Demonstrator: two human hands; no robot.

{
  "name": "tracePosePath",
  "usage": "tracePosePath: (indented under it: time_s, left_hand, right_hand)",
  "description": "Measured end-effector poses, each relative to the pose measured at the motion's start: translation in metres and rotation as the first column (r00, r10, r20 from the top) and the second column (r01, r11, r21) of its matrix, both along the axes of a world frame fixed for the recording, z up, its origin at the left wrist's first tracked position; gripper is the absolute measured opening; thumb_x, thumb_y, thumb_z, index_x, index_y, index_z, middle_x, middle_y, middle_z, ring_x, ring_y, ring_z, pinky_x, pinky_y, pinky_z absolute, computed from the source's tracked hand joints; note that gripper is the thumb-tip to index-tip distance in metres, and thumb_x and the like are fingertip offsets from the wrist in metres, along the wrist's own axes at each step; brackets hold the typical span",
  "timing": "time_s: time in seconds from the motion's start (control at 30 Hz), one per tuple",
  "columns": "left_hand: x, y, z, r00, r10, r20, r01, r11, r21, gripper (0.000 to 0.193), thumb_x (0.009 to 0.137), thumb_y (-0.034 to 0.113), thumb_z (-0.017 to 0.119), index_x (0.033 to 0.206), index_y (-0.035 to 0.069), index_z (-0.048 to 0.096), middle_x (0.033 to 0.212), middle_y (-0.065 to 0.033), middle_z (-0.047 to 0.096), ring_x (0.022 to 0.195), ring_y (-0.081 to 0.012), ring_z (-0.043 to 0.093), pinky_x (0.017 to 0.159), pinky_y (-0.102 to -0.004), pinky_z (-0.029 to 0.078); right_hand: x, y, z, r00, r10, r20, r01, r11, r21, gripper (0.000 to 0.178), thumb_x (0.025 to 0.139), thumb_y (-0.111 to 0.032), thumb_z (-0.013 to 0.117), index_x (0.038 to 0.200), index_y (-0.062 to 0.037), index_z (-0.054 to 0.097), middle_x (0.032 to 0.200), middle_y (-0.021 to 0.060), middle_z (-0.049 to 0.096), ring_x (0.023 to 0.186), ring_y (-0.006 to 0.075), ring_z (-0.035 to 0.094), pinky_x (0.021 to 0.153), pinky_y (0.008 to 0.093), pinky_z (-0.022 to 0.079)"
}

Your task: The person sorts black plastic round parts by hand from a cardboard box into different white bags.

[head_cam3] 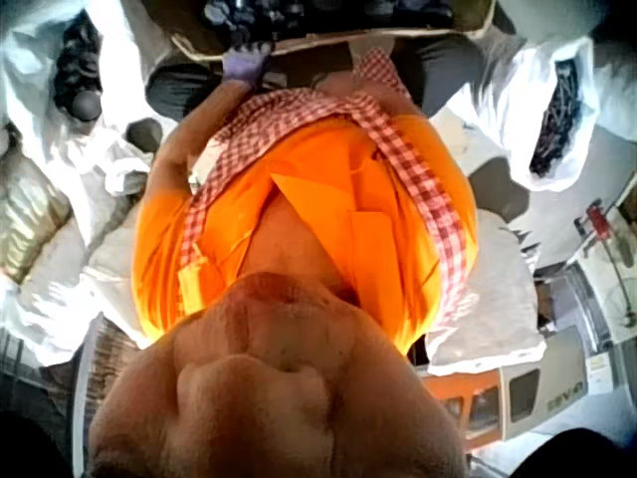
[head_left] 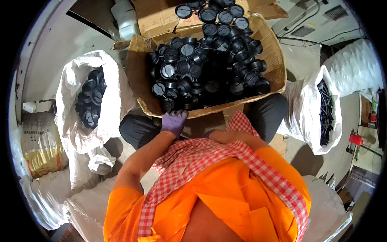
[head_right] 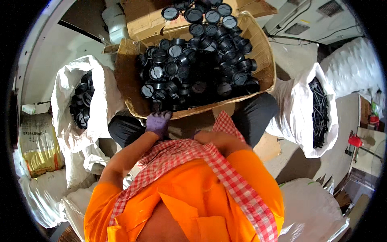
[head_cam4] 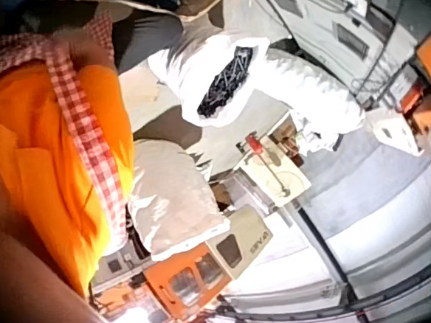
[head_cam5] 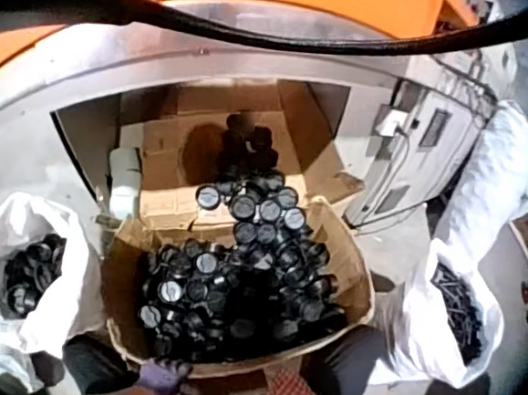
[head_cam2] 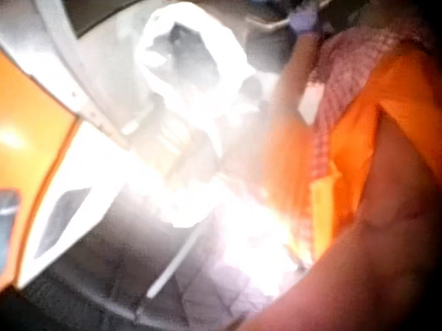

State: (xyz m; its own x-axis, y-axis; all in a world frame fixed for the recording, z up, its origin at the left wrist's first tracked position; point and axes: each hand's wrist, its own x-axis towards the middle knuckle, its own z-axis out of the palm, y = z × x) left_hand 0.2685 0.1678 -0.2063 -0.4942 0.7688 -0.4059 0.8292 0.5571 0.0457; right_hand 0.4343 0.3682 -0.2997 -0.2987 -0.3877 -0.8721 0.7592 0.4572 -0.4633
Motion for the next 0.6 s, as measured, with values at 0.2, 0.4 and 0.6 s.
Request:
tracePosePath:
  time_s: [0.2,0.4,0.6]
  left_hand:
    - [0.006,0.030,0.020,0.999,0.042,-0.033,-0.046,0.989,-0.140,0.032,0.078,0.019,0.055,0.110,0.015,0.052,0.104,-0.0064,0.062,0.094,-0.0233,0.061,0.076,-0.0378,0.046]
    - [-0.001,0.033,0.038,0.991,0.134,0.029,-0.125,0.973,-0.196,0.027,0.074,0.013,0.059,0.102,0.015,0.060,0.101,-0.0109,0.064,0.098,-0.0276,0.060,0.078,-0.0382,0.050]
    - [-0.014,0.031,0.026,0.992,0.129,0.007,-0.123,0.959,-0.255,0.029,0.083,0.017,0.049,0.109,0.015,0.060,0.107,-0.0109,0.062,0.100,-0.0265,0.060,0.082,-0.0375,0.048]
  right_hand:
    - [-0.018,-0.036,-0.038,0.925,0.293,-0.240,-0.213,0.927,0.309,0.041,0.087,-0.035,0.043,0.114,-0.0094,0.060,0.122,0.0133,0.055,0.112,0.0271,0.052,0.095,0.0359,0.039]
    - [-0.057,-0.041,-0.018,0.687,0.436,-0.581,-0.138,0.864,0.484,0.040,0.081,-0.029,0.047,0.112,-0.0070,0.061,0.118,0.0144,0.057,0.106,0.0333,0.055,0.091,0.0417,0.043]
    - [-0.056,-0.050,0.021,0.702,0.542,-0.463,-0.274,0.805,0.526,0.036,0.076,-0.031,0.053,0.107,-0.0158,0.062,0.116,0.0132,0.058,0.106,0.0318,0.055,0.090,0.0396,0.044]
